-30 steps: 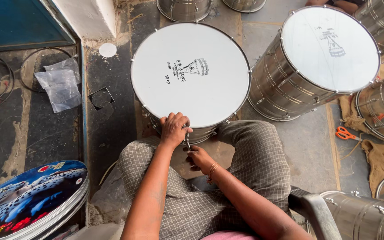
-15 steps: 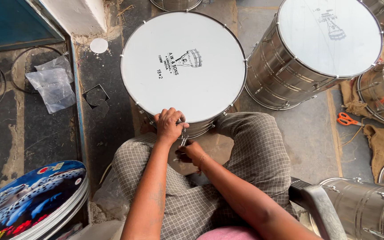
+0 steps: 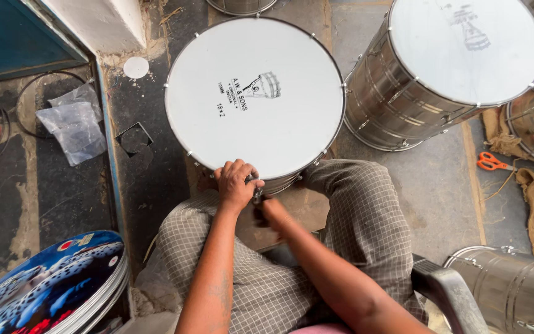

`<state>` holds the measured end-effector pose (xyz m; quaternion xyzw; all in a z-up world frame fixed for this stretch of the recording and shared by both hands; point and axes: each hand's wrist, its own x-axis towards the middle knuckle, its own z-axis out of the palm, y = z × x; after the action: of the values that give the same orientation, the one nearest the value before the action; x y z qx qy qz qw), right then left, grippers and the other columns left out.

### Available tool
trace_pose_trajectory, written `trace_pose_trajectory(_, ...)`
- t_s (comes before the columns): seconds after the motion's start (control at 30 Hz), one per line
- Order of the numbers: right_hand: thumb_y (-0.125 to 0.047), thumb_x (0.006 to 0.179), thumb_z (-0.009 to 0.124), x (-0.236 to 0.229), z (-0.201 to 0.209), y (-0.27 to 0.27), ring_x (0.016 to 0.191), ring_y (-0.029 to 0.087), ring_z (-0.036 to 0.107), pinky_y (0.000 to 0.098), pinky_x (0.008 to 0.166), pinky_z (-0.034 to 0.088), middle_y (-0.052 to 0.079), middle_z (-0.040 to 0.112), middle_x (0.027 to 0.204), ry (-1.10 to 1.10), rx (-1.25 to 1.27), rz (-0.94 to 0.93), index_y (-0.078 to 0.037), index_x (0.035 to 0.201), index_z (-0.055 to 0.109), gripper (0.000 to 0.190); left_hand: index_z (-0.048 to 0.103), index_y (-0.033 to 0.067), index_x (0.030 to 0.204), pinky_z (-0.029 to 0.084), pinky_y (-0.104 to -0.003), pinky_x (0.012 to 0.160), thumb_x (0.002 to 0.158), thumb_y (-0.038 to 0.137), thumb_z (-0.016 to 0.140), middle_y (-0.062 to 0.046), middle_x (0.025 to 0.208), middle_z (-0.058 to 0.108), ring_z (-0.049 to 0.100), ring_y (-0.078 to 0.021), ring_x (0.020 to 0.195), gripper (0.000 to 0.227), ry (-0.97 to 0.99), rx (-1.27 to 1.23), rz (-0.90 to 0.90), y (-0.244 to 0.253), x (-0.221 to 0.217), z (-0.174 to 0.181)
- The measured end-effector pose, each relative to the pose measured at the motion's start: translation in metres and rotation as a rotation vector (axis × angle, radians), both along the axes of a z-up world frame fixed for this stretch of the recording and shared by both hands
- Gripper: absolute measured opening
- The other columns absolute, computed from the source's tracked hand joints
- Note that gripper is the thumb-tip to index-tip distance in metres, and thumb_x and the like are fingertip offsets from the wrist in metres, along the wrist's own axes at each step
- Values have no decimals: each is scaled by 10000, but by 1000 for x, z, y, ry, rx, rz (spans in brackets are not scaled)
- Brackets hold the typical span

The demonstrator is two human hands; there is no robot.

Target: The person sits on a chair and uses a wrench to tighten the tension rods on a drum with a graphic skin. They then flip the drum over and continue tightening the tension rods on the plain white drumhead side.

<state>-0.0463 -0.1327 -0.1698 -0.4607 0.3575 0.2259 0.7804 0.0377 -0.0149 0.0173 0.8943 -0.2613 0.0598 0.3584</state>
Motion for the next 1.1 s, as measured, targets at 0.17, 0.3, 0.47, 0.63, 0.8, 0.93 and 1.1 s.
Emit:
trace_pose_trajectory(0.17, -271, 908, 675, 39, -14, -85, 891, 342, 734, 467, 763, 592, 147, 765, 1027, -357, -1214, 909, -144, 1084, 785, 243, 695, 172, 790, 336, -443, 935, 660, 348, 894, 34, 846, 622, 571, -224, 937, 296, -4, -17, -5, 1, -1, -1)
trace_pose_trajectory(0.3, -246, 898, 681, 18, -4, -79, 917, 355, 706, 506, 745, 581, 151, 734, 1028, -85, -1330, 883, -116, 1072, 755, 230, 692, 175, 780, 338, -442, 938, 648, 353, 889, 36, 839, 621, 575, -220, 930, 297, -29, -21, 0, 0, -1, 1)
trace_pose_trajectory(0.47, -162, 971, 671, -13, 7, -30, 655, 214, 714, 382, 554, 600, 219, 770, 918, -91, -527, 684, 87, 1021, 722, 259, 691, 171, 773, 332, -441, 929, 656, 339, 896, 45, 846, 628, 571, -217, 926, 289, -7, -17, 11, 1, -3, 1)
trace_pose_trajectory(0.63, -55, 928, 658, -9, 34, 37, 690, 269, 715, 455, 617, 620, 144, 715, 886, -3, 50, -31, -35, 1159, 566, 249, 692, 167, 786, 336, -441, 948, 671, 314, 894, 36, 854, 626, 570, -216, 930, 275, -26, -16, 14, 0, -3, 1)
trace_pose_trajectory(0.8, -17, 926, 647, 2, 33, 66, 825, 255, 719, 428, 724, 639, 134, 692, 1035, -217, 101, -310, -44, 1257, 498, 364, 694, 172, 765, 340, -442, 959, 678, 316, 894, 56, 848, 640, 577, -205, 931, 261, -2, 11, 27, -1, -2, -1)
trace_pose_trajectory(0.93, -34, 900, 628, 5, 33, 66, 832, 256, 727, 424, 717, 645, 139, 674, 1055, -201, 152, -363, -70, 1292, 444, 435, 694, 173, 761, 341, -442, 961, 680, 321, 898, 62, 839, 639, 577, -201, 927, 264, 0, 18, 26, -1, -2, -1)
trace_pose_trajectory(1.1, -77, 950, 629, 10, 22, 69, 818, 244, 714, 406, 707, 641, 147, 667, 1058, -129, 92, -329, -17, 1274, 462, 369, 692, 170, 753, 337, -446, 966, 658, 315, 903, 59, 833, 635, 577, -199, 924, 273, 18, 33, 27, -2, 0, -3)
